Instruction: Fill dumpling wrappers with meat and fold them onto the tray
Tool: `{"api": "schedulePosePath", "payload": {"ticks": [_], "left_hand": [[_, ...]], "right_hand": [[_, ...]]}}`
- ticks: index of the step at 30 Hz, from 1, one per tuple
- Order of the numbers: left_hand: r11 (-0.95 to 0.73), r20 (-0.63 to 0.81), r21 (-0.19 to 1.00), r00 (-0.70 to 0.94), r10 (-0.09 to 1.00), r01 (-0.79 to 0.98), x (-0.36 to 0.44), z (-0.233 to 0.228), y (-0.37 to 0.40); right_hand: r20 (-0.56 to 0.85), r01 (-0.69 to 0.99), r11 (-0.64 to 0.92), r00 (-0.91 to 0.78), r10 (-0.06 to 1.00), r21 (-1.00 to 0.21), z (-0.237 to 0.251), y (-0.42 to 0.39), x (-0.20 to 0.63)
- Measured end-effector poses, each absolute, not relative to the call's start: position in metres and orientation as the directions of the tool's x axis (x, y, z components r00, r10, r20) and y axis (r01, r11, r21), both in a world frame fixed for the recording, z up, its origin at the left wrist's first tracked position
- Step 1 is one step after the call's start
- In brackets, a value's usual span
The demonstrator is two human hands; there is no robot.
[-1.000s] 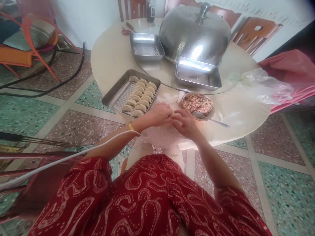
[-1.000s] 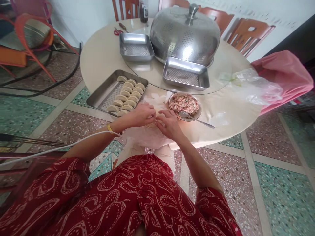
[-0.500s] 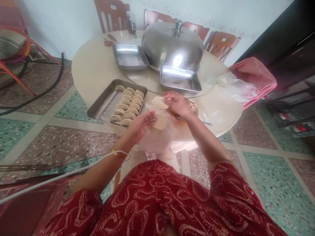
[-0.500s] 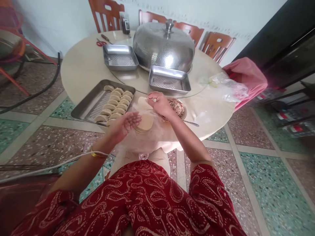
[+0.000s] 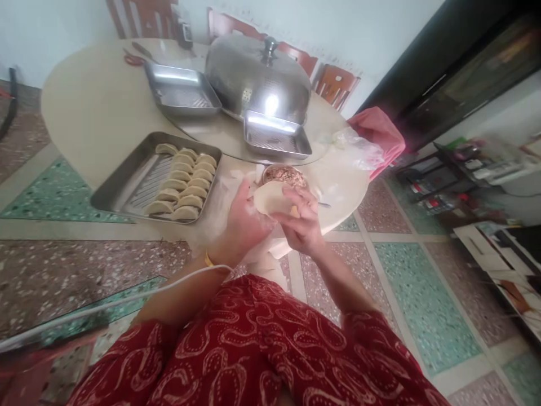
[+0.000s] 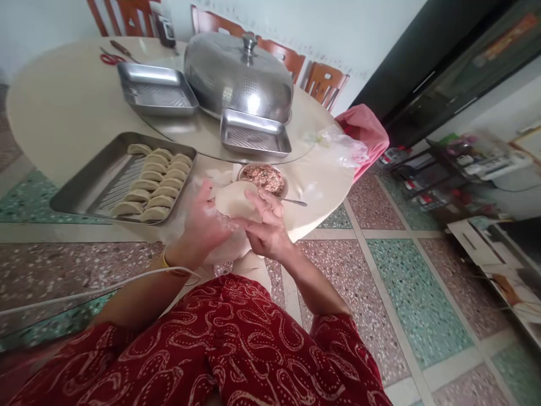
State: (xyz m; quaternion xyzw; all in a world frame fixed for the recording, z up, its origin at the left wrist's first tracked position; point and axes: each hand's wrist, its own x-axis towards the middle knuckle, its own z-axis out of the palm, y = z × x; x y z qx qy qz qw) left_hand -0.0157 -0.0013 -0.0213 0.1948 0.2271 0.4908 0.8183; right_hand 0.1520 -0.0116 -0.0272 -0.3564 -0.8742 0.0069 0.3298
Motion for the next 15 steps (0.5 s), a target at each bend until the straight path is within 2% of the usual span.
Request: {"api": "schedulePosePath", "payload": {"ticks": [3,6,9,12,15], "left_hand": [[0.489,-0.174,0.622,0.5,0.848,-0.612,-0.007,-0.014,-0.013],[0.483,-0.181,0.689,0.517,0.836,-0.54,0.0,-0.01,-0.02],[0.52,-0.21,0.66,0.532,0.82,-0.542,0.008,-0.01,-0.026],[0.579,-0.247,0.61,0.565,0.787,-0.541,0.017,-0.008,-0.033],[0.597,-0.272,0.619,0.574,0.772,-0.51,0.023,-0.005,-0.04]], "right_hand": [[0.586,0.654,0.73,-0.519,0.623,-0.197,-0.031,-0.039,0.172],[0.609,0.729,0.66,-0.445,0.656,-0.179,-0.036,-0.058,0.186],[0.634,0.749,0.629,-0.387,0.669,-0.207,-0.036,-0.065,0.19],[0.608,0.687,0.694,-0.462,0.646,-0.216,-0.035,-0.065,0.188],[0.563,0.658,0.713,-0.503,0.656,-0.242,-0.036,-0.068,0.187]]}}
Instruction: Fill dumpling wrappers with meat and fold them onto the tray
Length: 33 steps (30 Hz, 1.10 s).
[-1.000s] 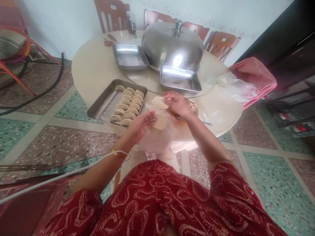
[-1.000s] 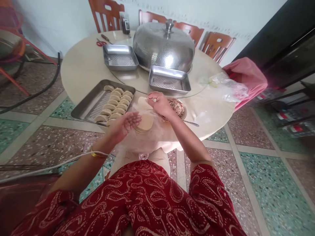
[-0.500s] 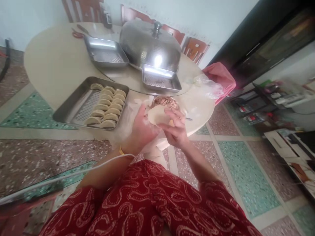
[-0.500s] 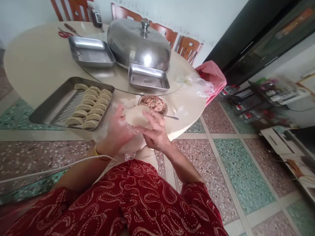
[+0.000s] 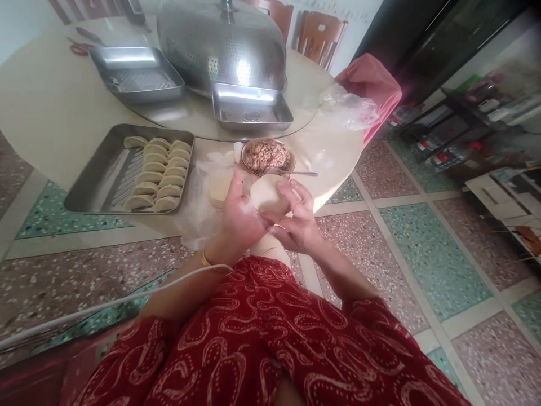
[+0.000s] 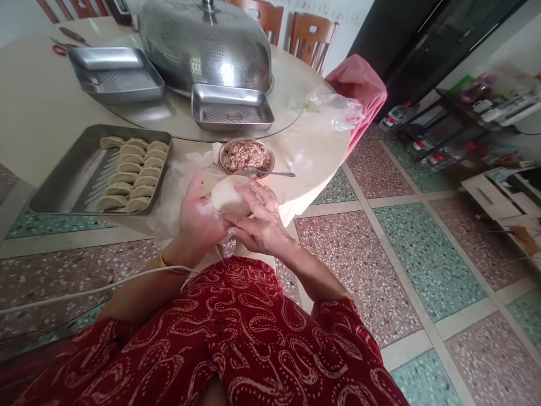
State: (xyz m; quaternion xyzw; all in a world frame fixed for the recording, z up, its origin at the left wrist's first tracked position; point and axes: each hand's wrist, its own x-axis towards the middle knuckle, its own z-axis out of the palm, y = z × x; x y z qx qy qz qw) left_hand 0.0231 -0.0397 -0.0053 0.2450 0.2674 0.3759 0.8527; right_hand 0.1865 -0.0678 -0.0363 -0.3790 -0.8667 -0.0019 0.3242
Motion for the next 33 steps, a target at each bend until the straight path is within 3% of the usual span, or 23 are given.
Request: {"api": "schedulePosePath", "payload": {"ticks": [8,12,15,17,19,22,28,30,33], "left_hand": [[0.6,-0.284,0.633,0.573,0.768,-0.489,0.025,-0.015,-0.055],[0.633,-0.343,0.551,0.545,0.765,-0.543,0.022,-0.024,-0.062],[0.649,-0.406,0.486,0.506,0.761,-0.585,0.016,-0.029,-0.063],[0.661,-0.428,0.484,0.503,0.751,-0.574,0.012,-0.032,-0.059],[0.668,-0.436,0.485,0.505,0.745,-0.565,0.01,-0.035,-0.052],[0.686,-0.476,0.454,0.495,0.726,-0.569,0.013,-0.04,-0.043],[0.712,-0.61,0.263,0.46,0.646,-0.652,0.018,-0.032,-0.033],[0.699,-0.651,0.201,0.44,0.619,-0.686,0.017,-0.03,-0.027],[0.684,-0.7,0.107,0.434,0.567,-0.721,0.019,-0.033,-0.015]], "right_hand": [[0.526,0.654,0.697,-0.499,0.689,-0.293,-0.039,-0.084,0.186],[0.528,0.649,0.615,-0.364,0.767,-0.447,-0.044,-0.089,0.191],[0.43,0.583,0.364,-0.028,0.903,-0.727,-0.057,-0.085,0.208],[0.206,0.432,0.111,0.179,0.962,-0.895,-0.069,-0.076,0.224],[-0.015,0.199,-0.079,0.308,0.951,-0.977,-0.081,-0.059,0.24],[-0.179,-0.056,-0.17,0.336,0.925,-0.984,-0.093,-0.027,0.258],[-0.224,-0.151,-0.19,0.259,0.939,-0.97,-0.099,0.023,0.262],[-0.204,-0.124,-0.179,0.227,0.952,-0.976,-0.099,0.031,0.258],[-0.064,0.119,-0.091,0.211,0.975,-0.989,-0.092,0.033,0.252]]}}
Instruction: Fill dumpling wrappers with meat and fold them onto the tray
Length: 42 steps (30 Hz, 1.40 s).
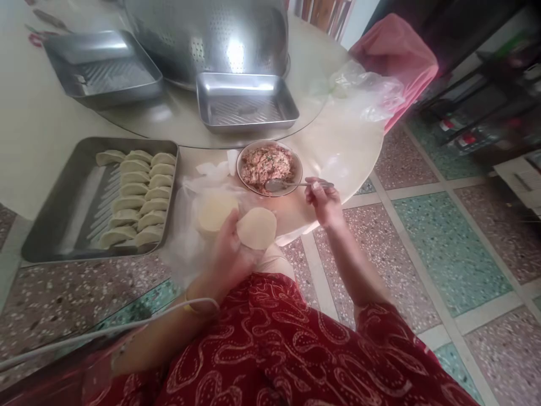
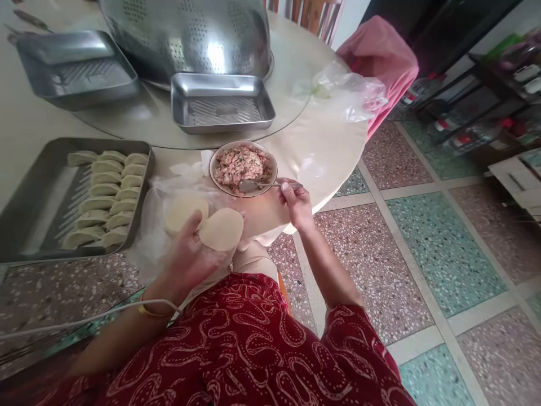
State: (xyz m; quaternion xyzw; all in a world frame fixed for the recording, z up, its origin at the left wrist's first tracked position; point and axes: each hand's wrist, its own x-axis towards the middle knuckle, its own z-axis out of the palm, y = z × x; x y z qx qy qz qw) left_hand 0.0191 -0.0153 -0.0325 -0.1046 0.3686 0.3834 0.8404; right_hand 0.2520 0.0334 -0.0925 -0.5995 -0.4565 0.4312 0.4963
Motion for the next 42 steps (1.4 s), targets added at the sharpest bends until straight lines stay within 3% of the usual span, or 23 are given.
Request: {"api": "schedulePosePath", "payload": {"ticks": [4,6,8,15,21,30,35,42], "left_hand": [[0.69,-0.719,0.048,0.454,0.526,-0.723,0.025,-0.042,-0.004],[0.707,-0.728,0.035,0.467,0.503,-0.707,0.027,-0.044,-0.002],[0.725,-0.73,0.019,0.486,0.481,-0.689,0.027,-0.046,0.0],[0.74,-0.692,-0.006,0.537,0.482,-0.672,0.024,-0.051,0.002],[0.76,-0.732,-0.019,0.527,0.431,-0.649,0.023,-0.053,0.001],[0.731,-0.741,0.027,0.477,0.473,-0.682,0.025,-0.051,-0.003],[0.72,-0.736,0.015,0.48,0.478,-0.694,0.021,-0.048,-0.003],[0.734,-0.73,0.023,0.49,0.476,-0.679,0.019,-0.051,-0.007]], "right_hand": [[0.245,0.447,0.209,0.023,0.969,-0.87,-0.065,0.032,0.251],[0.373,0.495,0.383,-0.123,0.92,-0.78,-0.049,0.033,0.253],[0.417,0.506,0.468,-0.218,0.882,-0.725,-0.038,0.035,0.253],[0.395,0.535,0.49,-0.291,0.872,-0.688,-0.048,0.045,0.247],[0.428,0.54,0.491,-0.249,0.869,-0.683,-0.049,0.045,0.245],[0.48,0.491,0.634,-0.415,0.773,-0.597,-0.053,0.053,0.237],[0.37,0.433,0.676,-0.599,0.71,-0.597,-0.043,0.058,0.243],[0.4,0.456,0.646,-0.527,0.75,-0.612,-0.038,0.061,0.248]]}}
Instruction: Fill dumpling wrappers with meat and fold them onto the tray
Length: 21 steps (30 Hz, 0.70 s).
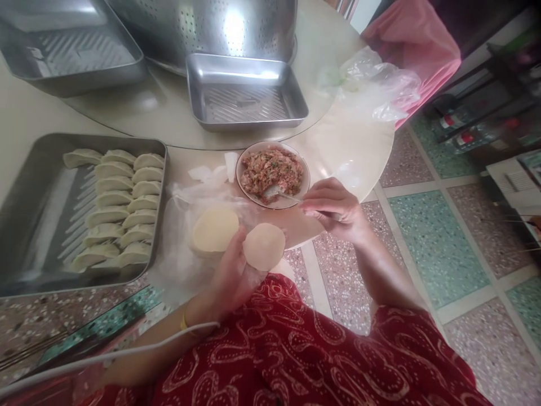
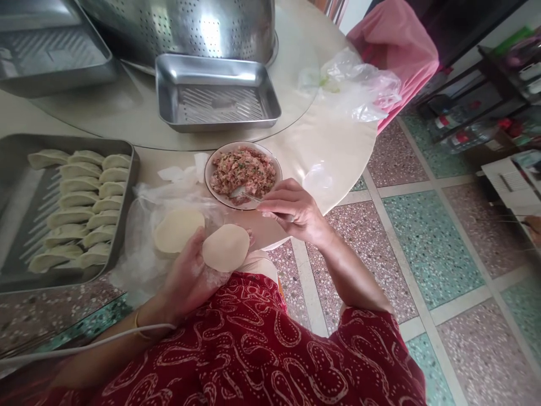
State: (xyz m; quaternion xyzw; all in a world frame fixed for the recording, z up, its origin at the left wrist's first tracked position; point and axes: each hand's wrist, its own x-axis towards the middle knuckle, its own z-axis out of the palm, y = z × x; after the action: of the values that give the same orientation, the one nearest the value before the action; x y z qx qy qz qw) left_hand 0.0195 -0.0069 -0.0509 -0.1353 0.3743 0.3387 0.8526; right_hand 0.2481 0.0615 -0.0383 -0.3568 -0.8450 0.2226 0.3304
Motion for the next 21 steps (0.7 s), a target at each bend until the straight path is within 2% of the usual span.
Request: {"api": "schedulePosePath", "payload": {"ticks": [6,11,13,17,21], "left_hand": [[0.714,-0.716,0.029,0.484,0.503,-0.699,0.018,-0.05,-0.012],[0.736,-0.714,0.056,0.488,0.502,-0.675,0.016,-0.048,-0.016],[0.736,-0.714,0.072,0.48,0.509,-0.673,0.016,-0.048,-0.019],[0.723,-0.707,0.078,0.473,0.526,-0.687,0.014,-0.046,-0.022],[0.716,-0.711,0.082,0.462,0.53,-0.693,0.011,-0.044,-0.025]], "right_hand": [[0.377,0.516,0.548,-0.404,0.833,-0.659,-0.057,0.047,0.243],[0.351,0.599,0.493,-0.346,0.87,-0.631,-0.046,0.037,0.248],[0.365,0.597,0.512,-0.36,0.859,-0.617,-0.042,0.04,0.245],[0.409,0.489,0.621,-0.475,0.779,-0.613,-0.044,0.053,0.231],[0.337,0.502,0.596,-0.516,0.788,-0.626,-0.043,0.059,0.234]]}}
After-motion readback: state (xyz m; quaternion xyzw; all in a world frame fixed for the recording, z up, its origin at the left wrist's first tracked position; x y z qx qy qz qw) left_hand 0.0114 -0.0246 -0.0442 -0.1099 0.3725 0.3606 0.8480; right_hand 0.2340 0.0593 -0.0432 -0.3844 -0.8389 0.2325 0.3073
